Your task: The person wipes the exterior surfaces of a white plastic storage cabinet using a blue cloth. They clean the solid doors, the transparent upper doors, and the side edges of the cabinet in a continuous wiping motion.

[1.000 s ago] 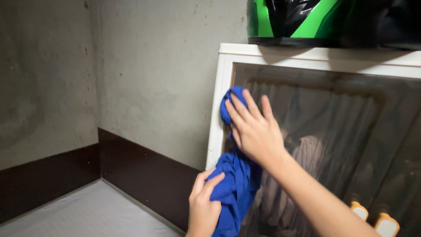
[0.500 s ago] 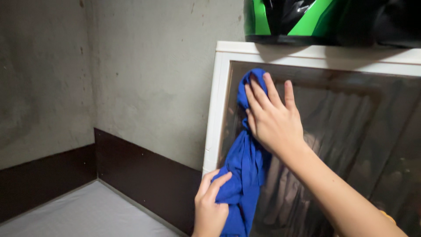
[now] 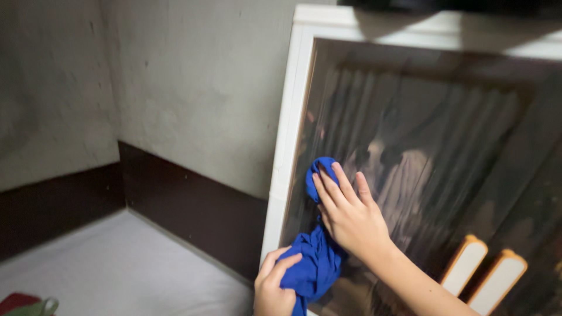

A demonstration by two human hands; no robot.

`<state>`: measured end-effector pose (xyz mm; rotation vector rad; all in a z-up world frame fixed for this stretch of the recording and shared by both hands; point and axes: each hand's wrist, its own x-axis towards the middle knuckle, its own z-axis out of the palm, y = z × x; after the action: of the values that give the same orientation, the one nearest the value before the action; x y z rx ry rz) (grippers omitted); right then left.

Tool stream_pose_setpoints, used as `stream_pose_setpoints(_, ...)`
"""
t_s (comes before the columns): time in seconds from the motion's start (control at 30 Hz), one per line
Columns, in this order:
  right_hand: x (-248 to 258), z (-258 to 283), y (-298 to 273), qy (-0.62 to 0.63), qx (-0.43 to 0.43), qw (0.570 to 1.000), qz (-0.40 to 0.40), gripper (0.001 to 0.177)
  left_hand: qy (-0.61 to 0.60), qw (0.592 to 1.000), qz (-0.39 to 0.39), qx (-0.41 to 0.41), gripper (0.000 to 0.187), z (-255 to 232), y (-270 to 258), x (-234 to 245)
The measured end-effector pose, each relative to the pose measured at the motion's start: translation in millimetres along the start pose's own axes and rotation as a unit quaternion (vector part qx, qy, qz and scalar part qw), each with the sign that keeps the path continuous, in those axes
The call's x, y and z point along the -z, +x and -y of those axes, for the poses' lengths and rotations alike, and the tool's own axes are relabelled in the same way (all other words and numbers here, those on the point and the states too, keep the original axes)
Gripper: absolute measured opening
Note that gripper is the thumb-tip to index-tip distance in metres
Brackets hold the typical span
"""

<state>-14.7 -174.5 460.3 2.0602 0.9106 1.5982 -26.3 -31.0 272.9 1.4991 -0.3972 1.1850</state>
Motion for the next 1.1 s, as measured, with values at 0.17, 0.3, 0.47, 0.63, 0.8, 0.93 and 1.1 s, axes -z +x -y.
stream_pose_setpoints(0.17, -8.8, 21.8, -29.4, 0.01, 0.02, 0.999, 0.028, 0.06, 0.003, 0.999, 0.03, 0.029, 0.044, -2.9, -15.6, 16.7)
stream_pose_setpoints(0.3, -15.3, 36.5, -47.2, 0.019, 0.039, 0.998, 0.054, 0.063, 0.034, 0.996, 0.07, 0.036, 0.056, -1.6, -23.8, 26.0)
stream_pose_setpoints(0.47, -22.4, 53.8, -73.2, 0.045, 0.063, 0.994, 0.077, 0.065, 0.035, 0.992, 0.105, 0.055, 0.059, 9.2, -45.9, 30.0)
stream_pose_setpoints(0.63, -34.8, 70.5, -98.6, 0.092, 0.087, 0.986, 0.105, 0.065, 0.054, 0.986, 0.133, 0.09, 0.059, 24.4, -68.0, 32.5)
stream_pose_setpoints(0.8, -51.4, 90.7, -125.6, 0.104, 0.095, 0.981, 0.133, 0.065, 0.069, 0.978, 0.161, 0.115, 0.058, 34.4, -83.2, 34.7)
stream_pose_setpoints(0.93, -63.8, 105.6, -147.0, 0.116, 0.107, 0.976, 0.149, 0.064, 0.072, 0.973, 0.18, 0.128, 0.056, 36.0, -92.4, 36.9)
stream_pose_setpoints(1.1, -72.8, 119.2, -167.6, 0.133, 0.121, 0.967, 0.18, 0.067, 0.083, 0.972, 0.186, 0.116, 0.053, 38.2, -102.3, 38.9)
